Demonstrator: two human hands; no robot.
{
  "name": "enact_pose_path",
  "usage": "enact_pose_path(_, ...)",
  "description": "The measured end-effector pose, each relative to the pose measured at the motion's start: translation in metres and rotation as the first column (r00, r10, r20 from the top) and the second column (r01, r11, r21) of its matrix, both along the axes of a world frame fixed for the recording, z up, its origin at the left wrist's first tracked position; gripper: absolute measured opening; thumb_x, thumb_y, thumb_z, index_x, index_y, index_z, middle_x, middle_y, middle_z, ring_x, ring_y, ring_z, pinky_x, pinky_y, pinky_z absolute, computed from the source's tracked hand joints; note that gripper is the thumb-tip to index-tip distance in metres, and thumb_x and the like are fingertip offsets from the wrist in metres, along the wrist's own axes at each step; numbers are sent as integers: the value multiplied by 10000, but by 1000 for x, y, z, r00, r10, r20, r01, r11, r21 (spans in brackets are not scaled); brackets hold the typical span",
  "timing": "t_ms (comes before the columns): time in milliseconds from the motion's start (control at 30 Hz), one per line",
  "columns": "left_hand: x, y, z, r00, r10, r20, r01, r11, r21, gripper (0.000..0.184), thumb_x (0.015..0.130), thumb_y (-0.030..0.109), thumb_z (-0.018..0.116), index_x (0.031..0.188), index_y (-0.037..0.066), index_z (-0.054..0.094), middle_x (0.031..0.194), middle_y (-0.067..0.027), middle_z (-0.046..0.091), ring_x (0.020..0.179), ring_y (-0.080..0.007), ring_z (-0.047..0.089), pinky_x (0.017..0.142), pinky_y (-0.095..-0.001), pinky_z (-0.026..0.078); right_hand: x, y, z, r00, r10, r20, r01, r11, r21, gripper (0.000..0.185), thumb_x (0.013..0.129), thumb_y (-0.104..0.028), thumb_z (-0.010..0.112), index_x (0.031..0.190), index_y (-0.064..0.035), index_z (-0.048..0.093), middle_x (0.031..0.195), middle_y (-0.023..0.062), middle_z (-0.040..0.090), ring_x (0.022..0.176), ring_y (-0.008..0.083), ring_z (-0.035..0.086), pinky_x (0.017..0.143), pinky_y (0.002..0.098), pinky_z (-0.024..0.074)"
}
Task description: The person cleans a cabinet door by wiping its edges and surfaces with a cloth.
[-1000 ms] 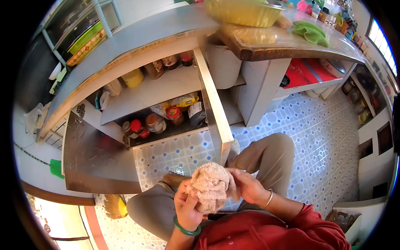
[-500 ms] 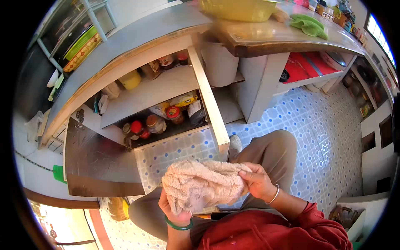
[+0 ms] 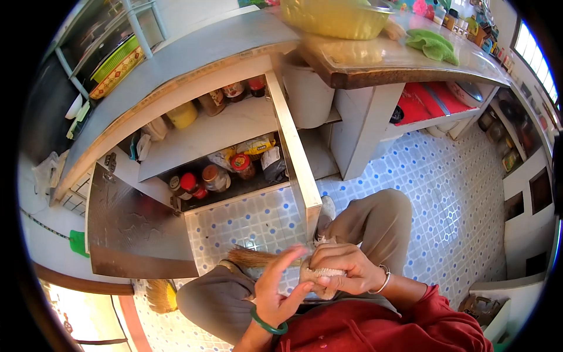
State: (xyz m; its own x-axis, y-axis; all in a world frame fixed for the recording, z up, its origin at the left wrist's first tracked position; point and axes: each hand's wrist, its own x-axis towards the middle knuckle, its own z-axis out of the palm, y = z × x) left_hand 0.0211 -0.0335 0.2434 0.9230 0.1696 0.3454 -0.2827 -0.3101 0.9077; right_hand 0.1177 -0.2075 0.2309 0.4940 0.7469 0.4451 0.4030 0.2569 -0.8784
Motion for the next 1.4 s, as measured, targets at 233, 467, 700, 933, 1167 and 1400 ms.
enact_pose_path(233,1,-8,-12,979,-59,-194,49,997,-55,321,790,142,817,1028,-9,663,949,-111,696,824,-187,669,763,-289,523,0,-11,14,969,-234,-74,226,969,-102,189,916,-152,632,869,28,662,766,110,618,679,233,575,612,327,441)
enact_pose_path(467,11,-9,2,992,52,111,-36,988,-147,216,843,88,740,1000,-22,639,922,-113,642,771,-155,579,668,-260,470,65,-1,53,867,-487,101,439,845,304,287,964,-187,497,997,11,703,929,147,693,850,247,625,820,350,470)
enact_pose_path(700,28,-12,13,985,160,63,-131,935,-329,223,912,162,680,1026,-20,622,917,-54,572,783,-101,521,731,-219,418,136,80,85,899,-102,427,-45,946,322,346,992,-219,446,934,-36,734,788,79,699,762,223,634,813,369,484)
enact_pose_path(933,21,-4,-8,926,372,-60,-359,823,-441,180,912,102,695,1001,4,573,905,-24,575,799,-70,534,738,-217,449,122,96,80,928,-133,347,72,980,184,536,1004,-272,352,735,-36,751,424,19,531,470,181,502,683,344,448)
enact_pose_path(1167,30,9,-4,853,520,-44,-401,600,-692,216,940,74,651,1101,38,513,955,-37,604,790,-53,543,703,-208,460,98,142,79,881,-293,372,244,954,174,578,1038,-285,331,723,-21,738,474,27,572,489,146,450,648,321,419)
enact_pose_path(1400,46,32,11,858,481,180,-170,598,-784,256,934,73,656,1142,35,513,1021,-54,615,856,-67,574,740,-211,471,93,184,74,829,-417,374,337,904,262,420,1006,-161,423,718,-65,713,447,-15,471,445,152,473,608,318,397)
